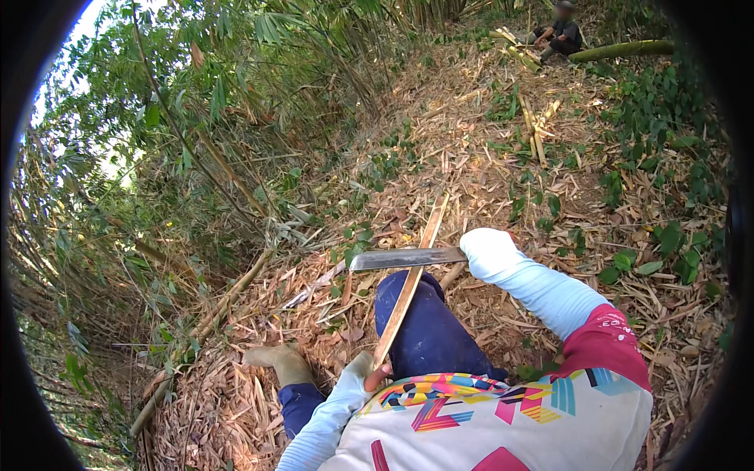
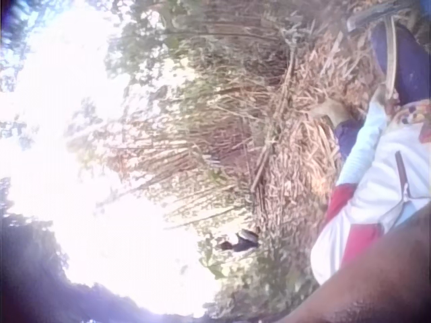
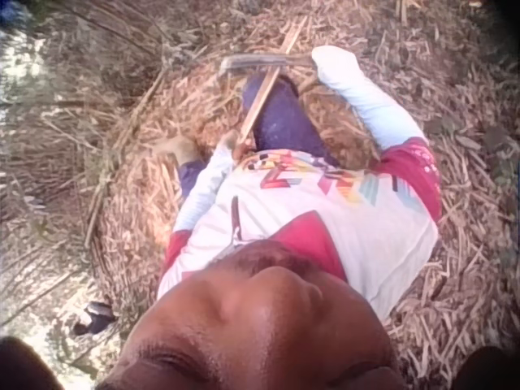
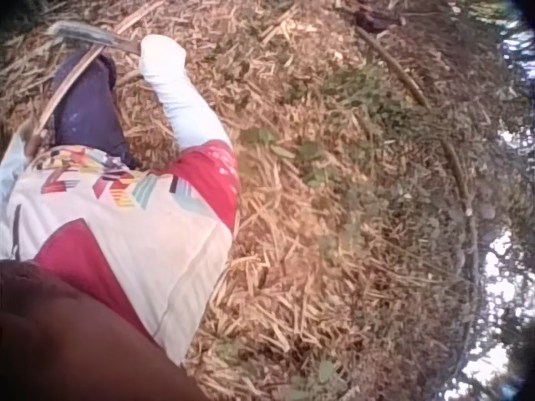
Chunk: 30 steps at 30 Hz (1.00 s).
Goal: The person sits on the forest floor and uses a machete to split a long bamboo stalk lengthwise. They hold the bamboo with one hand and repeatedly strike it with the machete to create a long, thin sliver.
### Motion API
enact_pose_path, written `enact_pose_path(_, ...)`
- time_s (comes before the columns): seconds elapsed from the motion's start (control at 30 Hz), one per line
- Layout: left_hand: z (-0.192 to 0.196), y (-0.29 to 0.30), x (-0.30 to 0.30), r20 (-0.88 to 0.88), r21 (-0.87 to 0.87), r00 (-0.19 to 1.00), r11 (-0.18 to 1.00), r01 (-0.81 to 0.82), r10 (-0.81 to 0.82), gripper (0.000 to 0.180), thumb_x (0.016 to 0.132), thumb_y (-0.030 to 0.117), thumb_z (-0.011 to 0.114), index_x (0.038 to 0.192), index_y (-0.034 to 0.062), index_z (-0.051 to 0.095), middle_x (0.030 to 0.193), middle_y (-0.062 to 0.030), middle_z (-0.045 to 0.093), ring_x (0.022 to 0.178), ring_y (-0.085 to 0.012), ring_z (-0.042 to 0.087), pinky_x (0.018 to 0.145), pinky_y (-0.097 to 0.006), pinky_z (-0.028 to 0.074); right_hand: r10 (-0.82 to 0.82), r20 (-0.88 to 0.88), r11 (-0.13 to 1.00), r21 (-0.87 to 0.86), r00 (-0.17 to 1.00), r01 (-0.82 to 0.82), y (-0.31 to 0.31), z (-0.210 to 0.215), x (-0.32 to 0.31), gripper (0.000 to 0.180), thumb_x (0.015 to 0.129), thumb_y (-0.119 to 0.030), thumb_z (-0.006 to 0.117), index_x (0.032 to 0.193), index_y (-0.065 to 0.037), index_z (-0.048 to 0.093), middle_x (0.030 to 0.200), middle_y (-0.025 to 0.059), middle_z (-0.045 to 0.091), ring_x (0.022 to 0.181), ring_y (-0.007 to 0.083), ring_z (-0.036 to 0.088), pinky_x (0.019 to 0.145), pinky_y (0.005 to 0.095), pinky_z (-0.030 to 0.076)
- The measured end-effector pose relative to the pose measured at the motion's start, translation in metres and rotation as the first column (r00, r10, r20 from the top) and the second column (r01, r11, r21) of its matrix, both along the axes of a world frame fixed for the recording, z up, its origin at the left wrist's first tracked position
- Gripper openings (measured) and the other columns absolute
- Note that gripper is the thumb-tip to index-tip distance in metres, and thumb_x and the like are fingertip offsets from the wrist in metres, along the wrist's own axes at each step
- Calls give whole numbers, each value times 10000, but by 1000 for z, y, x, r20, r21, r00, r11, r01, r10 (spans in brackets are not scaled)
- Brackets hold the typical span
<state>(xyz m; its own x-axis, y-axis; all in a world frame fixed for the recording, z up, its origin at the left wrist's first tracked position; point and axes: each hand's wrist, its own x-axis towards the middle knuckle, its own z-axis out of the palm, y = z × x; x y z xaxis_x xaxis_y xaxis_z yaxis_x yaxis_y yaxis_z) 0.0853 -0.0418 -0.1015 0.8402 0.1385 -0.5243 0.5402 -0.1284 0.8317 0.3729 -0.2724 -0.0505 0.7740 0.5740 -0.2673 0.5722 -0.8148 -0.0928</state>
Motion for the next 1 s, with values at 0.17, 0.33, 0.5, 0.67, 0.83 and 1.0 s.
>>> enact_pose_path(0.17, 2, 0, -6, 23, 42, 1000, 999, 8, -9, 510, 891, 435, 700, 1139, 6, 581, 965, -93, 641, 854, -168, 601, 764, -303, 486, -529, 12, 774, 415, 848, 477, -46, -54, 73, 208, 874, -118, 546, 994, -40, 697, 939, 254, 693, 939, 405, 679, 812, 468, 536)
enact_pose_path(0.33, 1, 0, 0, 34, 33, 999, 999, 12, -13, 574, 853, 466, 725, 1142, -8, 582, 986, -114, 651, 867, -182, 625, 794, -314, 490, -625, -100, 779, -4, 775, 627, -117, -196, 106, 228, 819, -149, 633, 975, -14, 728, 1007, 235, 705, 1008, 376, 682, 849, 406, 536)
enact_pose_path(0.5, 8, -2, 0, -7, 59, 1000, 998, 20, -20, 557, 843, 439, 723, 1132, -18, 587, 959, -104, 643, 894, -194, 605, 818, -338, 481, -712, -271, 701, -239, 647, 671, -108, -260, -1, 333, 817, -176, 697, 1111, -18, 702, 1076, 236, 695, 1034, 378, 673, 878, 401, 531)
enact_pose_path(0.67, -6, 9, 1, -47, -91, 999, 996, 4, -9, 522, 857, 264, 732, 1266, 7, 535, 907, -57, 608, 673, -134, 563, 567, -274, 460, -810, -255, 573, -150, 529, 806, -108, -277, -30, 413, 828, -192, 718, 1199, -36, 625, 1085, 217, 693, 1072, 376, 652, 879, 429, 515)
enact_pose_path(0.83, -4, 7, 23, -29, -97, 999, 995, -22, 19, 551, 849, 241, 738, 1275, -13, 497, 829, -42, 605, 642, -143, 585, 554, -290, 486, -707, -338, 518, 352, 622, 780, -83, -182, -1, 379, 831, -198, 709, 1131, 13, 614, 1101, 268, 673, 1057, 391, 658, 891, 397, 531)
enact_pose_path(1.0, 26, -8, 68, -65, 37, 998, 999, 8, -6, 434, 865, 258, 725, 1154, 1, 527, 825, -75, 609, 594, -148, 576, 541, -281, 477, -490, -227, 643, 559, 842, 524, -37, -57, -21, 284, 840, -186, 707, 1039, -5, 619, 947, 211, 674, 935, 360, 675, 797, 422, 531)
